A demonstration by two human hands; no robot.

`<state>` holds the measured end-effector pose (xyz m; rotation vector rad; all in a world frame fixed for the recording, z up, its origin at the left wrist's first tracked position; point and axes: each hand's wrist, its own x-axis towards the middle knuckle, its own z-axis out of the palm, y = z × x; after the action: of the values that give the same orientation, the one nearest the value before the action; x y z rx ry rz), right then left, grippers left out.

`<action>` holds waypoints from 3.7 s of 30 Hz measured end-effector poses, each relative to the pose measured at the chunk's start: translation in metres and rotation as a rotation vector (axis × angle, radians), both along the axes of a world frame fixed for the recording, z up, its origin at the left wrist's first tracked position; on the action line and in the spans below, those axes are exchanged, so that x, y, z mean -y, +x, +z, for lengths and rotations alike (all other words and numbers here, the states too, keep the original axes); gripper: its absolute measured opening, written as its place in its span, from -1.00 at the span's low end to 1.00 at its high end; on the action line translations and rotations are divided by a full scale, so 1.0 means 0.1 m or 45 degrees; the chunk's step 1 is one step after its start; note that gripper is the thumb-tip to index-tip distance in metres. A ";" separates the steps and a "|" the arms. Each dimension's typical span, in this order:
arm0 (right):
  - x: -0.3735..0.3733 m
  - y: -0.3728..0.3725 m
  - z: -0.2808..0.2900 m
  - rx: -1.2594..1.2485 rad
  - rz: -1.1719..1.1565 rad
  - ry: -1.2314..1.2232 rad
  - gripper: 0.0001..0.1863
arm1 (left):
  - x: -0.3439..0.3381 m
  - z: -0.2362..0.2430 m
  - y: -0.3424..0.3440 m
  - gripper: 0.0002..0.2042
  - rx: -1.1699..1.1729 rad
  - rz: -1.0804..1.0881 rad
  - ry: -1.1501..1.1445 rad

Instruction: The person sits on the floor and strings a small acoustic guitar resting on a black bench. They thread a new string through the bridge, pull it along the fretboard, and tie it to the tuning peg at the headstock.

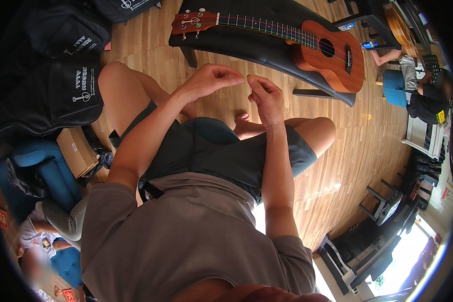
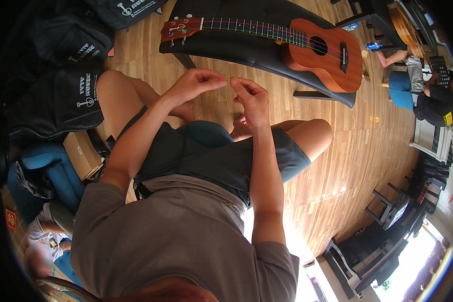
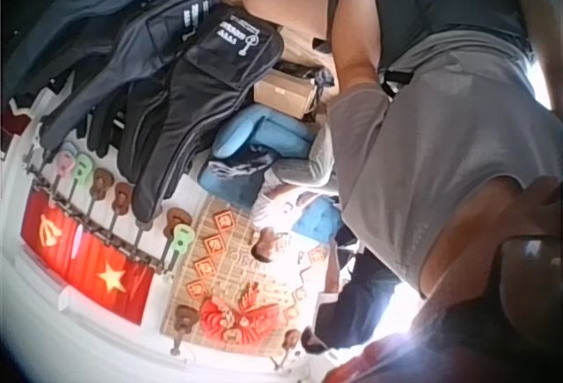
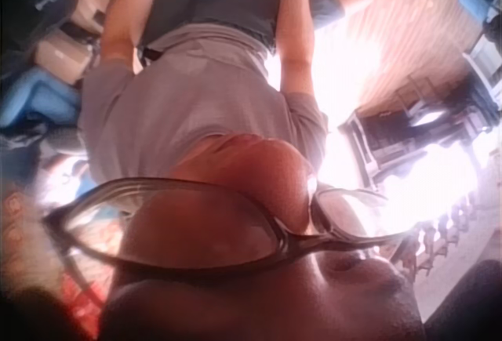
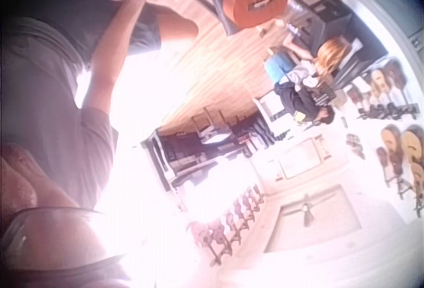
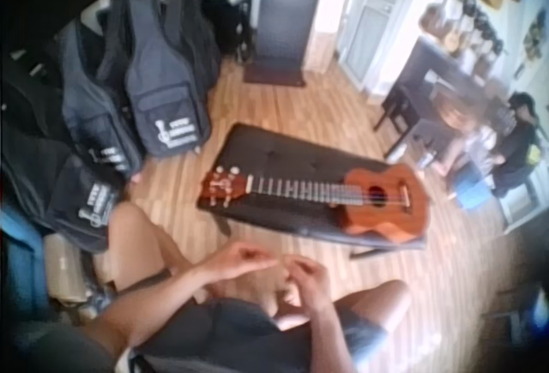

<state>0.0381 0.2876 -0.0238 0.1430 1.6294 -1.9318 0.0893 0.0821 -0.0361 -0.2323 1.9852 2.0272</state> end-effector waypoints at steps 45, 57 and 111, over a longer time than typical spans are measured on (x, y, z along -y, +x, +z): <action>-0.08 -0.05 -0.10 -0.167 0.284 -0.016 -0.72 | 0.02 -0.04 0.00 -0.73 0.042 0.170 0.330; 0.12 0.05 -0.04 -0.289 0.182 -0.038 -0.61 | -0.18 -0.10 0.00 -0.85 -0.257 0.030 -0.282; -0.91 -0.07 0.23 -0.098 -0.409 -0.907 -0.63 | 0.85 0.45 0.28 -0.71 -0.331 -0.074 0.871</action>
<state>0.0310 0.3789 -0.0007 0.0403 0.9074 -2.6714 0.1169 -0.0029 0.0094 0.2459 1.2719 2.6486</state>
